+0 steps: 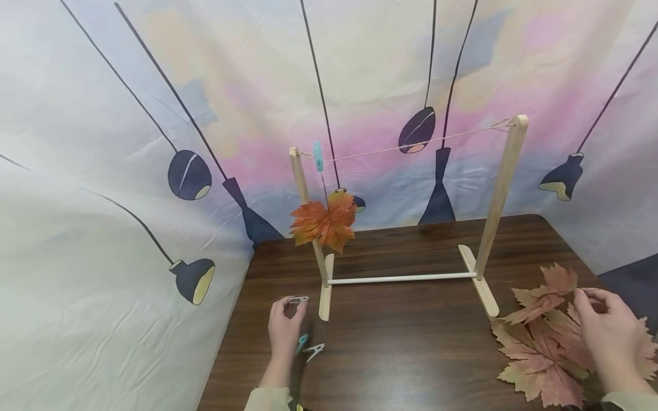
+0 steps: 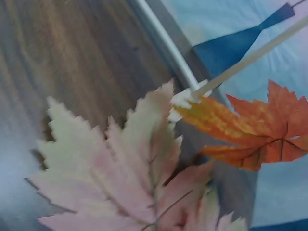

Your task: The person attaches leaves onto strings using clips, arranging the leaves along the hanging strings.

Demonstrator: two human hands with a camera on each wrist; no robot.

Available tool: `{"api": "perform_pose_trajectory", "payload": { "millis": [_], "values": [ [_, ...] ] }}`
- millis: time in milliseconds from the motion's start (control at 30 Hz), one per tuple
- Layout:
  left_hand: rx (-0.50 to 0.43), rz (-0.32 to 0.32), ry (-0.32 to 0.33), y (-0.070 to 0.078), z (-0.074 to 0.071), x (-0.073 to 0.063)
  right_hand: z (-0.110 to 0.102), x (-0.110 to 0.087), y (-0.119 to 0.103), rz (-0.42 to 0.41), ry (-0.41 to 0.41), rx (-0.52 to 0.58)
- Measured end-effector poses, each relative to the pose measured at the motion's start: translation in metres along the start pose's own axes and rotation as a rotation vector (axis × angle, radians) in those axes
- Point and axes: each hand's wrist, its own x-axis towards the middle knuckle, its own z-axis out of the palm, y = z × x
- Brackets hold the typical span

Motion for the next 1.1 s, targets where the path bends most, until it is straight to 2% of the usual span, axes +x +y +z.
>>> {"api": "perform_pose_trajectory", "payload": {
  "millis": [200,467,667,933,1100],
  "values": [
    [-0.036,0.044,0.045,0.009,-0.002,0.004,-0.005,0.001,-0.018,-0.050,0.010,0.013],
    [-0.068,0.090,0.045,0.022,-0.005,0.009,-0.003,-0.002,-0.039,-0.091,0.065,0.101],
    [-0.116,0.101,0.057,0.036,-0.012,0.017,-0.004,-0.003,-0.055,-0.103,0.003,0.176],
    [-0.185,0.085,0.095,0.064,-0.025,0.034,0.007,-0.006,-0.083,-0.199,-0.011,0.225],
    [-0.244,0.154,0.155,0.078,-0.033,0.042,0.015,-0.011,-0.103,-0.271,-0.037,0.281]
  ]
}}
